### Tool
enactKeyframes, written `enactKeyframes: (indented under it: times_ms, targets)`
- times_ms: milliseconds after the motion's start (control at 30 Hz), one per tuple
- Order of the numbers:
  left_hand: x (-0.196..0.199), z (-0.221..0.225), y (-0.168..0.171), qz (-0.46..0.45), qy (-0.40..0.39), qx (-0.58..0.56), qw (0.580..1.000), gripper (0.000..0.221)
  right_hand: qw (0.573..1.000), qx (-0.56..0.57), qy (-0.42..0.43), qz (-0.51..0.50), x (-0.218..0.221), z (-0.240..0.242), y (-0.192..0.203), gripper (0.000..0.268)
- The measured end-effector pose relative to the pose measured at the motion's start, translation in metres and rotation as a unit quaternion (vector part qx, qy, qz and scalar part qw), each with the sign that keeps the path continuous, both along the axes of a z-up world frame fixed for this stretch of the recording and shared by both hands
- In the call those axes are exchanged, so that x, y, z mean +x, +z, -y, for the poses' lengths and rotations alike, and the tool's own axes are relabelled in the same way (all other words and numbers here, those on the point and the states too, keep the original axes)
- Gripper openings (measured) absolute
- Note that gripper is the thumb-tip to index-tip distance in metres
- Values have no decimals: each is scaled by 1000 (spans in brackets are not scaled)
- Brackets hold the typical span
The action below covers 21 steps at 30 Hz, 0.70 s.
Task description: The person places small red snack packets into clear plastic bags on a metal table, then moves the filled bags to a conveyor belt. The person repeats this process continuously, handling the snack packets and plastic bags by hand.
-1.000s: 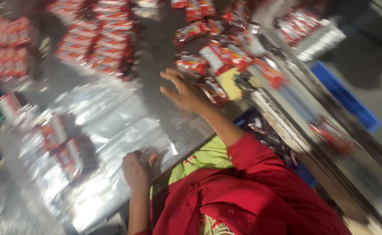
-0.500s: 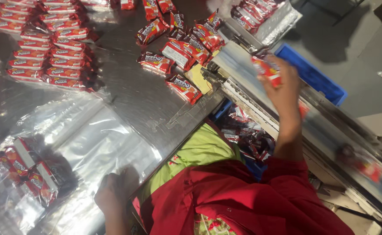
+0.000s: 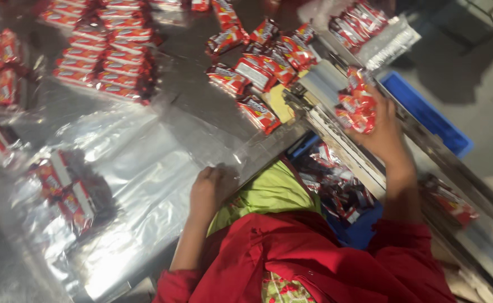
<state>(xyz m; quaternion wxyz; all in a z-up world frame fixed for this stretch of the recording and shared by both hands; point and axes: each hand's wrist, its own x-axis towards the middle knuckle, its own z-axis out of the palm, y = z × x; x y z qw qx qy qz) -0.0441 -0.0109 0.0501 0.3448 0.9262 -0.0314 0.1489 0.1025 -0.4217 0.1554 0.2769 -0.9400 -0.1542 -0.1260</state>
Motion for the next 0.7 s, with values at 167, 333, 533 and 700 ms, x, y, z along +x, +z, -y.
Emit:
enactKeyframes:
  times_ms: [167, 333, 533, 700]
  targets:
    - [15, 14, -27, -53, 22, -24, 998, 25, 859, 403, 258, -185, -37, -137, -46, 115]
    - [30, -39, -12, -191, 147, -252, 937, 23, 962, -58, 245, -109, -93, -229, -115, 83]
    - [-10, -25, 17, 13, 67, -157, 985, 24, 941, -129, 301, -86, -76, -271, -122, 45]
    - [-32, -32, 12, 90, 137, -175, 971, 16, 681, 608, 162, -374, -38, -293, -152, 67]
